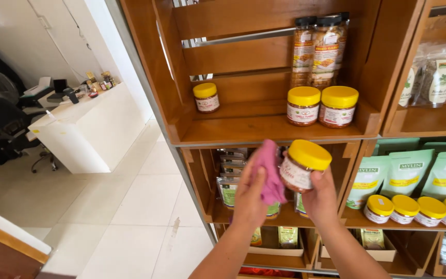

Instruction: Cleaning and dusting products on grocery store shelves using a cloth.

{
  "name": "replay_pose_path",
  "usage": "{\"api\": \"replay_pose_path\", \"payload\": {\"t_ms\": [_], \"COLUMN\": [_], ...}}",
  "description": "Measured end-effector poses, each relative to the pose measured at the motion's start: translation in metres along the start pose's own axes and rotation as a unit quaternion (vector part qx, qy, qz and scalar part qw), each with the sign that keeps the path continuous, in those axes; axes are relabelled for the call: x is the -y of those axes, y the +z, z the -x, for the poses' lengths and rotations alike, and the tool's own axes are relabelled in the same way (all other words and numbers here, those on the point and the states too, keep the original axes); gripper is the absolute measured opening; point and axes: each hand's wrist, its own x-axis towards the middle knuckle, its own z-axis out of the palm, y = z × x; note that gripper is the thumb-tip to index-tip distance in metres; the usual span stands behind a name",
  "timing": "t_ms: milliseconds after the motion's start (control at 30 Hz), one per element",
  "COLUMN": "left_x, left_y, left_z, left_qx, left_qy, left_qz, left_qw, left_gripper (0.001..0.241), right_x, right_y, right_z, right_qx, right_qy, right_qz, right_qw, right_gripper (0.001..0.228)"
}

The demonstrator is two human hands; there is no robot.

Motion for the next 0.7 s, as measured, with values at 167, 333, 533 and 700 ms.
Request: {"api": "replay_pose_path", "payload": {"t_ms": [167, 333, 533, 700], "left_x": [-0.033, -0.061, -0.082, -0.082], "left_y": [0.003, -0.009, -0.029, -0.051], "left_z": [0.008, 0.004, -0.009, -0.033], "left_qx": [0.066, 0.080, 0.146, 0.125], "left_qy": [-0.080, 0.037, 0.065, -0.134], "left_qz": [0.124, 0.029, -0.113, 0.157], "left_qw": [0.987, 0.996, 0.981, 0.971], "left_gripper": [0.062, 0.065, 0.064, 0.062], "right_x": [-0.006, 0.012, 0.010, 0.011], "right_y": [0.043, 0.099, 0.118, 0.114], "right_z": [-0.004, -0.005, -0.030, -0.065], "right_qx": [0.006, -0.009, -0.027, 0.033], "right_qy": [-0.035, -0.064, -0.065, -0.076], "right_qz": [0.127, 0.319, 0.195, 0.202], "right_qw": [0.991, 0.946, 0.978, 0.976], "right_gripper": [0.078, 0.069, 0.094, 0.095]}}
